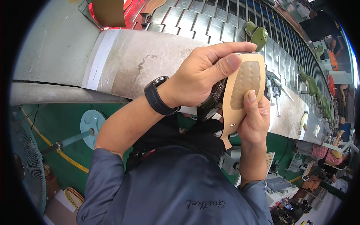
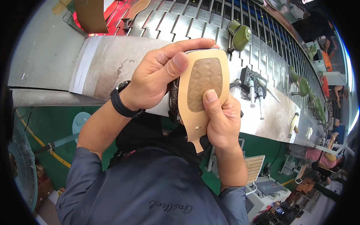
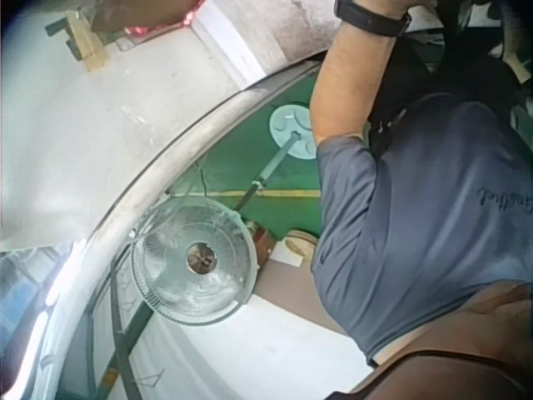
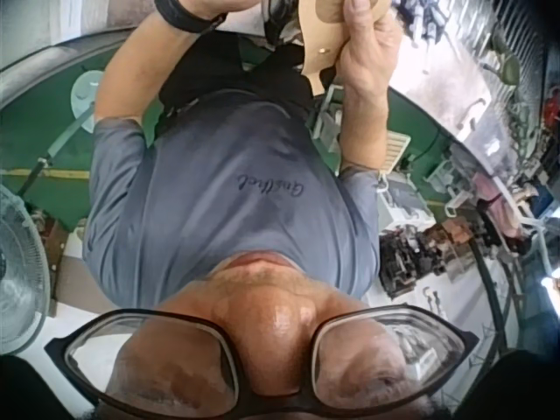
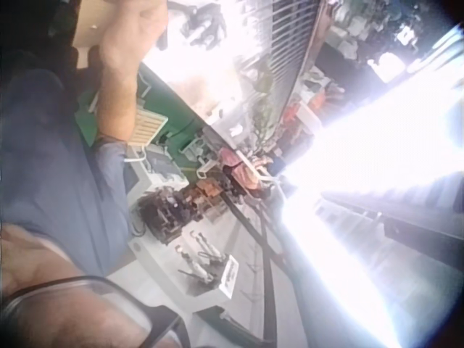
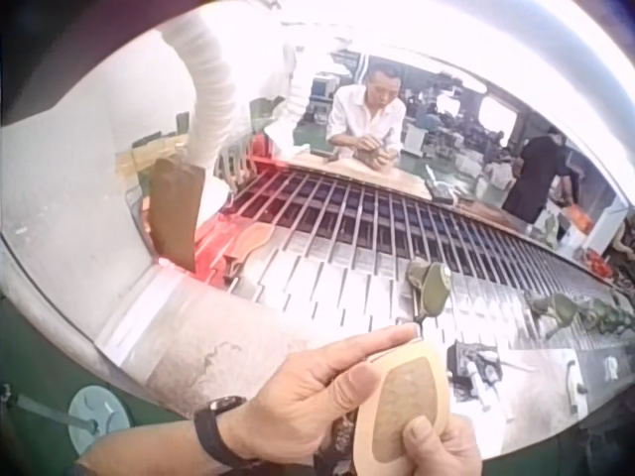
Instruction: The person assembles high-heeled shoes by pressing soles onto shoe lasts by hand, then securing them by tapping along the edges with a hammer.
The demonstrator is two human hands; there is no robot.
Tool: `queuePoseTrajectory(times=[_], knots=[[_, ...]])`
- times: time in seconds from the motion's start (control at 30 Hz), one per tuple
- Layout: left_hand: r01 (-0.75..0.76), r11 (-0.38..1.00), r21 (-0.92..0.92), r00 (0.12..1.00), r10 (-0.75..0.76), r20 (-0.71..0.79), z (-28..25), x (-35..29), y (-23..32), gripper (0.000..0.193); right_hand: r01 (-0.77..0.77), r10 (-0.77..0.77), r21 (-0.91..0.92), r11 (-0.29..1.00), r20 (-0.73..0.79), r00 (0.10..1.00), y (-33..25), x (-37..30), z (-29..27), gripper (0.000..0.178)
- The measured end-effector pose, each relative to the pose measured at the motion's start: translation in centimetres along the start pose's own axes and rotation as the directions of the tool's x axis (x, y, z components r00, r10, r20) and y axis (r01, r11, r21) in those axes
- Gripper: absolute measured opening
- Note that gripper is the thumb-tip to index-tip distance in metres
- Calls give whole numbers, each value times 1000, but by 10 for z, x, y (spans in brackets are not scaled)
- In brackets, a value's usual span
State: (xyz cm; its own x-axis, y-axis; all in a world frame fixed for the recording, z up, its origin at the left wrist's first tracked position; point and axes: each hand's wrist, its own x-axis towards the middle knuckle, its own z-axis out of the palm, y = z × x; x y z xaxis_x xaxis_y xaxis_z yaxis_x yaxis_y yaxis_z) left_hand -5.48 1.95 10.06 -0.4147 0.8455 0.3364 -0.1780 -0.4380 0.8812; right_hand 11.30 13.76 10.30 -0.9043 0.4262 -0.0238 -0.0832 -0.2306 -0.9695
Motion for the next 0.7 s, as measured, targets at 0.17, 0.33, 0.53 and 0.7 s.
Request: queuePoseTrajectory(times=[0.17, 0.33, 0.53, 0.7], knots=[[-58, 998, 40, 987, 51, 153, -8, -4, 2, 76, 15, -19, -41, 999, -97, 995, 1, 4, 0, 40], [-11, 1000, 25, 999, 10, 45, -4, -24, 16, 69, 6, 5, -239, 971, 44, 999, -1, -12, 2, 49], [-74, 988, 134, 980, 97, -174, 15, -62, 34, 37, 206, -141, -463, 862, 170, 975, -10, -37, 35, 39], [9, 996, 93, 962, 17, -274, 21, -75, 53, 16, 271, -178, -434, 859, 242, 954, -6, -40, 57, 30]])
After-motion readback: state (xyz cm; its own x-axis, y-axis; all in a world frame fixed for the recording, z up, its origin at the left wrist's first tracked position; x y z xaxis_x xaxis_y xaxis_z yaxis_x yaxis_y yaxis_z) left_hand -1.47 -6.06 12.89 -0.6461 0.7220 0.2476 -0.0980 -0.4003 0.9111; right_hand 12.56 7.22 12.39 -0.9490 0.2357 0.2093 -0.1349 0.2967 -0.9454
